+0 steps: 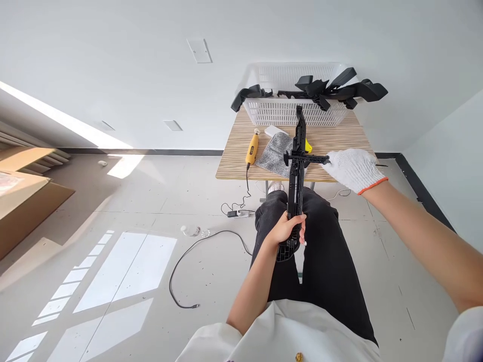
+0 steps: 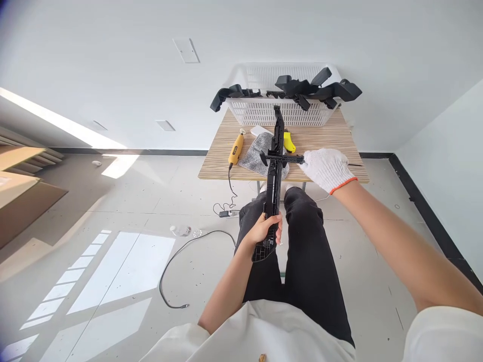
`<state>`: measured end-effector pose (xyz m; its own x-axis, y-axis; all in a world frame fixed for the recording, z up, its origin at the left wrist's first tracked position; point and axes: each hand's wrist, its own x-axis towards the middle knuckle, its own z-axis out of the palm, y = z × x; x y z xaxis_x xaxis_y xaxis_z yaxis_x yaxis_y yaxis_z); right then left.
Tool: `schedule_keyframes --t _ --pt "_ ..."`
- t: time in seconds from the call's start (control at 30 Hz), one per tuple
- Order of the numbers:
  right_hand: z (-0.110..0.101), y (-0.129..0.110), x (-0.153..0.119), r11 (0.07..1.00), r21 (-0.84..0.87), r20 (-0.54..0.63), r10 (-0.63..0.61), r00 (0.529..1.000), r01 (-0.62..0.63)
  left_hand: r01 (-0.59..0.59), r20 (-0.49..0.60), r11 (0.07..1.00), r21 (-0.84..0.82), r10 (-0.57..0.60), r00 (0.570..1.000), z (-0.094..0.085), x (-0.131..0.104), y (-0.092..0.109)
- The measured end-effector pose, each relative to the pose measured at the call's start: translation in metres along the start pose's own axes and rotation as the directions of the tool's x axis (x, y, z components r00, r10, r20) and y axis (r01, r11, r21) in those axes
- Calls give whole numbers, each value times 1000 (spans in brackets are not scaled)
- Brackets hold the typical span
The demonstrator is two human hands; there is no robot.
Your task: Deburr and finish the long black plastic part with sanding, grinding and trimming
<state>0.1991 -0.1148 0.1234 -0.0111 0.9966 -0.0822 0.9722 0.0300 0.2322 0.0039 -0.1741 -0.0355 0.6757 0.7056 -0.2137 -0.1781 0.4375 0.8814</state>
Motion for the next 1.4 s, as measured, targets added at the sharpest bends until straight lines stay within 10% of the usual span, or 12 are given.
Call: schedule_keyframes --t 1.4 --pt "17 9 0 996 92 -110 18 994 -8 8 18 1000 -2 -8 1000 -3 1 -2"
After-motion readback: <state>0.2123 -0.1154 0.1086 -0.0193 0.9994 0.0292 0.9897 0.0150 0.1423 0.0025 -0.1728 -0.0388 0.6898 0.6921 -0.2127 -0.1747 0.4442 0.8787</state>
